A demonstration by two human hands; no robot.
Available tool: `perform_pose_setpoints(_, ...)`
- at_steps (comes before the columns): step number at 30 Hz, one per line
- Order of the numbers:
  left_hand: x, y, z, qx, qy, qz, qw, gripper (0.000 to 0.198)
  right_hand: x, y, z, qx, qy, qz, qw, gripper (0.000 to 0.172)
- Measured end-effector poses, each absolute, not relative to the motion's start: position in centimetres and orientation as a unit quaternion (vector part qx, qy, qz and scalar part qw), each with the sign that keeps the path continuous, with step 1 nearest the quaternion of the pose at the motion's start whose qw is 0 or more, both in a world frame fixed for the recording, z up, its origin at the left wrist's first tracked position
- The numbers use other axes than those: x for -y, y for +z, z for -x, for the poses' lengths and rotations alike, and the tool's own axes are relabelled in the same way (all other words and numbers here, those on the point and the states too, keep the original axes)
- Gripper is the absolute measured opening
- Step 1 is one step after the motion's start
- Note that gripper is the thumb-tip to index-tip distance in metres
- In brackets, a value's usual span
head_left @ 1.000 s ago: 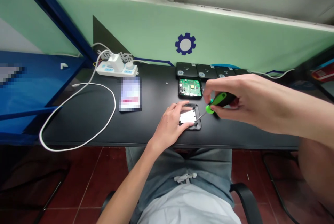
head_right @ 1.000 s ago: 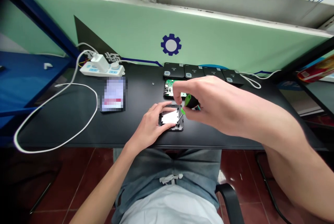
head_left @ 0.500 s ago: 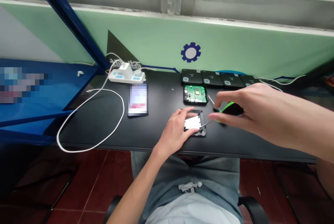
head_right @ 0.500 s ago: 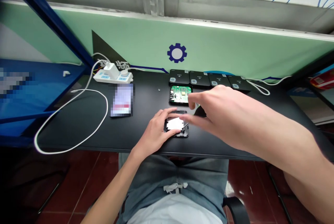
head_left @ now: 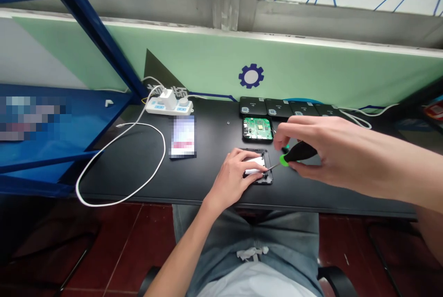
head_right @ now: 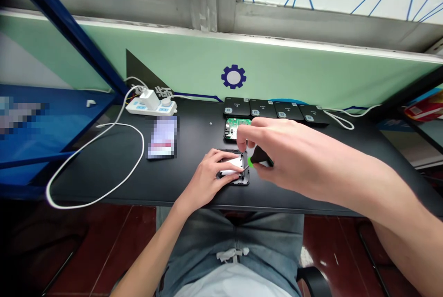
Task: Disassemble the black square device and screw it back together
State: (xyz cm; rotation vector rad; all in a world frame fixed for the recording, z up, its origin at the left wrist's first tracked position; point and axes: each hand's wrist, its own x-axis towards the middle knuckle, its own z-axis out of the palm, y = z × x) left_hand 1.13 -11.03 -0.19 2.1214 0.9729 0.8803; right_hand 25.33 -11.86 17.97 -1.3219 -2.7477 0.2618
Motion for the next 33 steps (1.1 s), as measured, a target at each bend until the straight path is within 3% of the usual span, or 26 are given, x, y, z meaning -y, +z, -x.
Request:
perform_pose_setpoints(3,11.0,-0.3,-1.1,-0.37,0.339,-0.805,0.316,0.015,11.8,17.8,-25.4,0.881,0.03,0.47,0.039,0.03)
perform_pose_setpoints(7,11.0,-0.3,-1.1,-0.371,0.342,-0.802,0.319,0.014,11.5,17.7,-25.6,0.887,0.065,0.456,0.028,0.015)
perform_pose_setpoints(12,11.0,-0.1,-1.2,-0.373,0.342,-0.8,0.323,0.015,11.5,17.7,-25.5,0.872,0.03,0.487,0.035,0.031)
perform_pose_setpoints(16,11.0,0.0,-1.3,-0.385,0.34,-0.794,0.326,0.013,11.7,18.0,-25.1,0.887,0.075,0.454,0.041,0.01)
perform_pose_setpoints(22,10.9,-0.1,-1.4,-0.389,0.337,-0.794,0.324,0.013,12.2,18.2,-24.5,0.875,0.034,0.481,0.04,0.037)
perform_pose_setpoints(25,11.0,0.0,-1.4,-0.389,0.333,-0.793,0.33,0.013,12.1,18.1,-24.7,0.885,0.06,0.46,0.035,0.013)
perform_pose_setpoints(30,11.2,0.4,-1.5,-0.396,0.325,-0.793,0.329,0.015,11.9,18.0,-24.8,0.876,0.026,0.481,0.022,0.028)
perform_pose_setpoints(33,11.3,0.6,-1.7,-0.402,0.317,-0.794,0.327,0.014,11.7,18.0,-24.8,0.891,0.05,0.451,0.025,0.011)
